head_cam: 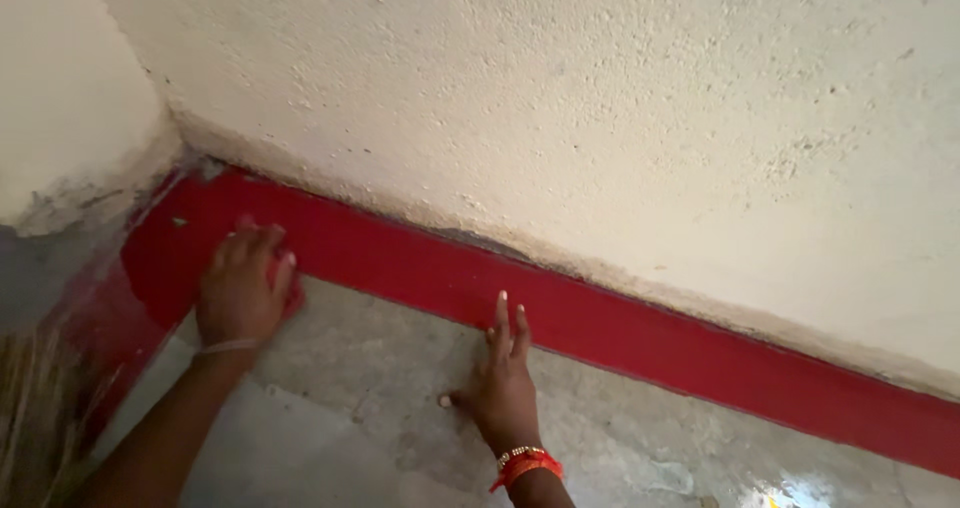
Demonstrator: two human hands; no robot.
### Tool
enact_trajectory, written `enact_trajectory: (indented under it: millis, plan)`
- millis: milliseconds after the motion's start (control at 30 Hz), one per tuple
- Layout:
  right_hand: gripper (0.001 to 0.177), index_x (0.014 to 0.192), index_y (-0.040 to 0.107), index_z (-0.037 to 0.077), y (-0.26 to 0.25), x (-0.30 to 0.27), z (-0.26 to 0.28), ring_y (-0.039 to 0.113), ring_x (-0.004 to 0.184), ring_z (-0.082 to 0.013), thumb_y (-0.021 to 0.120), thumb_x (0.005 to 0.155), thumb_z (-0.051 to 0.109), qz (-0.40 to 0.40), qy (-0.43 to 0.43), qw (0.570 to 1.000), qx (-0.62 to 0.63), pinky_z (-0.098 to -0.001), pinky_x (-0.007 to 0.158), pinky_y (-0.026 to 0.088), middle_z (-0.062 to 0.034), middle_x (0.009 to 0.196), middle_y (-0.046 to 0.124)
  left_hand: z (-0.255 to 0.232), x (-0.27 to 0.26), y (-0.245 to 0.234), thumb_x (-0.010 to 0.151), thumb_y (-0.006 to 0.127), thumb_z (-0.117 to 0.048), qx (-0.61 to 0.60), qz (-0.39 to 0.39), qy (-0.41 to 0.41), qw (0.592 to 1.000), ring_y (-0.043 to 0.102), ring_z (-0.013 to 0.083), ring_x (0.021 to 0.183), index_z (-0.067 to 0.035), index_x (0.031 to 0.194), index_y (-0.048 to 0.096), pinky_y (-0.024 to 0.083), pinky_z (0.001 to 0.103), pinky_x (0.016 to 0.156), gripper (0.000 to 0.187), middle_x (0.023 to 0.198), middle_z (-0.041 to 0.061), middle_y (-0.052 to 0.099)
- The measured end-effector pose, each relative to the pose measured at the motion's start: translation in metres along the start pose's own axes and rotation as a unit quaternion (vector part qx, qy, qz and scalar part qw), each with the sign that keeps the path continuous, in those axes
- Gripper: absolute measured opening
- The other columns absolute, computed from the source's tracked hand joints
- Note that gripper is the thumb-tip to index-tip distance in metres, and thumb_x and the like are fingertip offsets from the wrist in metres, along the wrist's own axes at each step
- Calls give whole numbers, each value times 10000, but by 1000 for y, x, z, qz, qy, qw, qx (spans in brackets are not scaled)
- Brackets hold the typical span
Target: The person mops the floor and wipes a painted border by hand using a damp cloth, rinsing and wringing the cloth in a bucket of water. They also move a small rug and a broom across the floor while cleaning.
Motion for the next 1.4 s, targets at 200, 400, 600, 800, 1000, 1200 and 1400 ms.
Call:
enact_trajectory:
  millis: [200, 400, 600, 800, 1000, 1200, 1400]
  plan:
    - [1530, 1601, -81, 332, 3, 1, 5, 471, 1408, -341, 993, 532, 115, 4, 50, 998, -46, -404, 967, 603, -151, 1715, -118, -138, 22, 65, 843, 735, -386, -117, -3, 52, 992, 578, 446, 1172, 0, 1281, 561, 500, 513, 929, 610, 1390, 250, 502]
    - [1570, 1611, -118, 292, 15, 7, -1, 334, 1439, -527, 1013, 546, 68, -26, 24, 989, -143, -446, 1032, 525, -322, 1642, -98, -231, -11, 106, 886, 583, -347, -185, -74, 429, 881, 646, 282, 1154, -182, 1175, 711, 464, 499, 988, 357, 1313, 78, 680]
    - [1505, 1586, -40, 255, 17, 12, 3, 428, 1414, -428, 1038, 539, 180, 16, 68, 981, -183, -429, 1076, 510, -221, 1622, 108, -27, 5, 39, 925, 594, -194, 32, 111, 46, 992, 648, 294, 1148, -134, 1125, 705, 517, 427, 1033, 236, 1228, 102, 694]
    - [1424, 1615, 44, 332, 17, -1, -1, 457, 1385, -362, 930, 576, -70, -31, 59, 997, -26, -384, 1033, 542, -148, 1685, 109, -21, -34, -18, 819, 697, -132, -92, -89, -38, 991, 667, 343, 978, -103, 1003, 713, 546, 474, 871, 187, 1049, 136, 705]
    - [911, 1623, 148, 281, 15, -12, -81, 620, 1289, -354, 547, 878, -58, -45, 102, 870, 480, -449, 952, 585, -168, 1561, 476, -201, -111, 38, 755, 643, -120, -232, 43, 315, 919, 597, 333, 1195, -63, 1214, 694, 415, 503, 1066, 465, 1251, 157, 676]
    - [774, 1546, 359, 223, -31, -19, -103, 622, 1265, -297, 418, 869, -149, 5, 165, 896, 412, -474, 986, 587, -108, 1495, 539, -164, -57, 57, 921, 580, -246, -28, 75, 309, 948, 542, 314, 1275, -135, 1269, 660, 393, 530, 1080, 373, 1363, 87, 627]
    - [706, 1457, 506, 93, -31, -1, -158, 635, 1257, -272, 414, 818, -192, -72, 7, 959, 275, -377, 1028, 543, -143, 1417, 609, 10, -12, 10, 923, 667, -243, 19, -40, -47, 998, 581, 357, 1256, -62, 1292, 673, 442, 482, 1124, 411, 1324, 174, 650]
Point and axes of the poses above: each hand's wrist, its own x-axis towards the middle knuckle, its own y-axis out of the palm, z = x × y, the point moved 5 cm from there along x, towards the middle knuckle
